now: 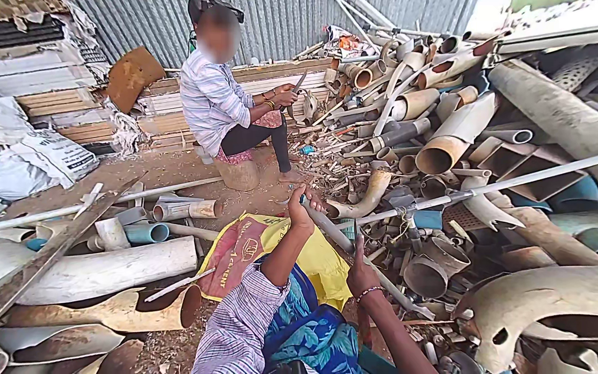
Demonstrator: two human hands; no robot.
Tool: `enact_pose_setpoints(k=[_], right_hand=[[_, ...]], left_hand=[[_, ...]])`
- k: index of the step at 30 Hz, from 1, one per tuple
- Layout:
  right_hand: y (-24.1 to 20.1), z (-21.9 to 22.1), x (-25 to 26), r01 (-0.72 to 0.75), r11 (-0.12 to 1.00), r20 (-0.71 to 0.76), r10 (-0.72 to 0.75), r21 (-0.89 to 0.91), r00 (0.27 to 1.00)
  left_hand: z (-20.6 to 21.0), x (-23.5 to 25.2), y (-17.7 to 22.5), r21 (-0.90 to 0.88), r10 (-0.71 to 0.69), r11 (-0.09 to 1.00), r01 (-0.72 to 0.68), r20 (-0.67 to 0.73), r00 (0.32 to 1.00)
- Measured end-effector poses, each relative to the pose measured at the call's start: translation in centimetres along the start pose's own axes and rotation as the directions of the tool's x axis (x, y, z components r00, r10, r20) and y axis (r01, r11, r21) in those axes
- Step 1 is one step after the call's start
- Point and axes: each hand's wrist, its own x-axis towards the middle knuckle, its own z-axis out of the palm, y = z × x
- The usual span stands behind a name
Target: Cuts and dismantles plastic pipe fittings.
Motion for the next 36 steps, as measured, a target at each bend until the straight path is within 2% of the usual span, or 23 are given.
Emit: enact_pose_setpoints(k=[4,10,14,17,19,21,23,25,28,32,34,36], right_hand=[[1.0,0.3,1.2,-0.055,0.998,0.038,0.054,0.03,0.998],[-1.2,0.0,-1.3,0.118,0.993,-0.008,-0.118,0.009,0.993],[0.2,0.6,0.7,-0.001,1.0,0.006,0.001,-0.001,1.0],[3.1,1.7,3.1,-0.12,0.989,0.024,0.119,0.088,0.993],[4.0,1.8,3.5,-0.133,0.978,0.031,0.13,0.157,0.991],[3.2,1.6,2.7,-0.04,0.975,-0.003,0.042,0.22,0.999],[1.6,1.7,1.3,0.126,0.962,-0.083,-0.108,0.244,0.991],[0.5,1.6,0.2,0.174,0.964,-0.084,-0.16,0.202,0.983],[2.0,1.7,1.6,-0.004,0.993,-0.031,0.008,0.121,1.0],[8.1,3.5,5.4,-0.253,0.941,0.041,0.251,0.226,0.967],[8.1,3.4,5.3,-0.25,0.925,0.037,0.25,0.288,0.968],[5.4,2.6,3.7,-0.116,0.938,0.002,0.122,0.327,0.993]], left_hand=[[0.0,0.2,0.3,0.02,-0.022,0.999,0.025,-0.099,0.995],[0.2,0.0,0.2,0.037,-0.005,0.999,0.008,-0.076,0.997],[-0.1,0.3,0.2,0.06,-0.011,0.998,0.018,-0.109,0.994],[-0.4,0.6,0.2,0.049,-0.022,0.998,0.03,-0.158,0.987],[-0.4,0.8,0.2,0.036,-0.015,0.999,0.022,-0.191,0.981],[0.0,0.7,0.3,0.051,-0.019,0.998,0.03,-0.217,0.976],[0.3,0.6,0.3,0.055,-0.024,0.998,0.037,-0.216,0.976],[0.3,0.5,0.1,0.045,-0.025,0.998,0.034,-0.204,0.979],[0.1,0.7,0.0,0.051,-0.025,0.998,0.036,-0.209,0.978],[-0.5,1.1,0.1,0.041,-0.02,0.999,0.03,-0.233,0.972],[-0.1,0.9,0.2,0.05,-0.008,0.999,0.02,-0.224,0.975],[0.2,0.7,0.2,0.055,0.003,0.998,0.008,-0.198,0.98]])
